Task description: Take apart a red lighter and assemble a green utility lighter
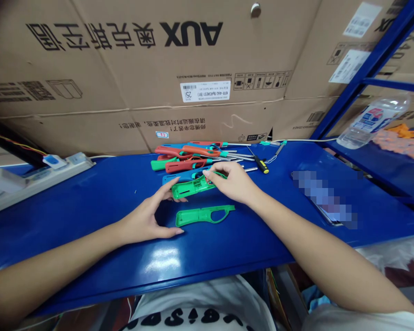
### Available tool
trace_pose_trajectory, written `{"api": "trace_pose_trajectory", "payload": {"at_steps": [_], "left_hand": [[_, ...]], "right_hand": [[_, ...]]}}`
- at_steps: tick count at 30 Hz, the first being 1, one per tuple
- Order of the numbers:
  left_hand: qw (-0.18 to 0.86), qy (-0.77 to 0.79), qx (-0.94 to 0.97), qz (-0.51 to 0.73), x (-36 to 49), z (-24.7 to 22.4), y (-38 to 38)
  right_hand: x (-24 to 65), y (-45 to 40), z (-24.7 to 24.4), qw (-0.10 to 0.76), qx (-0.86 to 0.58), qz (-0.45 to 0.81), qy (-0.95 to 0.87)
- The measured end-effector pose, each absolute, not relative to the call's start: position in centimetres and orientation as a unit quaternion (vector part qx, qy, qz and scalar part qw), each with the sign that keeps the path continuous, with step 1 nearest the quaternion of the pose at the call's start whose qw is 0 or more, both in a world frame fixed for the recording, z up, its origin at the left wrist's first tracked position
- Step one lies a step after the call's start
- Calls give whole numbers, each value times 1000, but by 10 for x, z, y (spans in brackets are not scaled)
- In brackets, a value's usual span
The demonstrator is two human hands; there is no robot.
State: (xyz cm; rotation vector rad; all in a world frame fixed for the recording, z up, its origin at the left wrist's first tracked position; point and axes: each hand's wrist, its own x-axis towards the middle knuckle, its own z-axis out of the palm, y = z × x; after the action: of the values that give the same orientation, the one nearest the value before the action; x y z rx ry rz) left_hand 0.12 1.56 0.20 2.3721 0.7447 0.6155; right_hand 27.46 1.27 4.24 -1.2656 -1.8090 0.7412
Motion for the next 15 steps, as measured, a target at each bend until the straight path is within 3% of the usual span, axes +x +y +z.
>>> {"api": "trace_pose_trajectory", "payload": {"at_steps": [8,11,15], "left_hand": [[281,251,890,255,1,-2,16],[272,278,879,276,2,-3,16],[263,292,868,305,4,-6,17]], "right_hand": [[284,14,51,421,-512,383,-644],[287,13,52,340,-503,424,-672],[289,8,54,151,-475,441,-746]]}}
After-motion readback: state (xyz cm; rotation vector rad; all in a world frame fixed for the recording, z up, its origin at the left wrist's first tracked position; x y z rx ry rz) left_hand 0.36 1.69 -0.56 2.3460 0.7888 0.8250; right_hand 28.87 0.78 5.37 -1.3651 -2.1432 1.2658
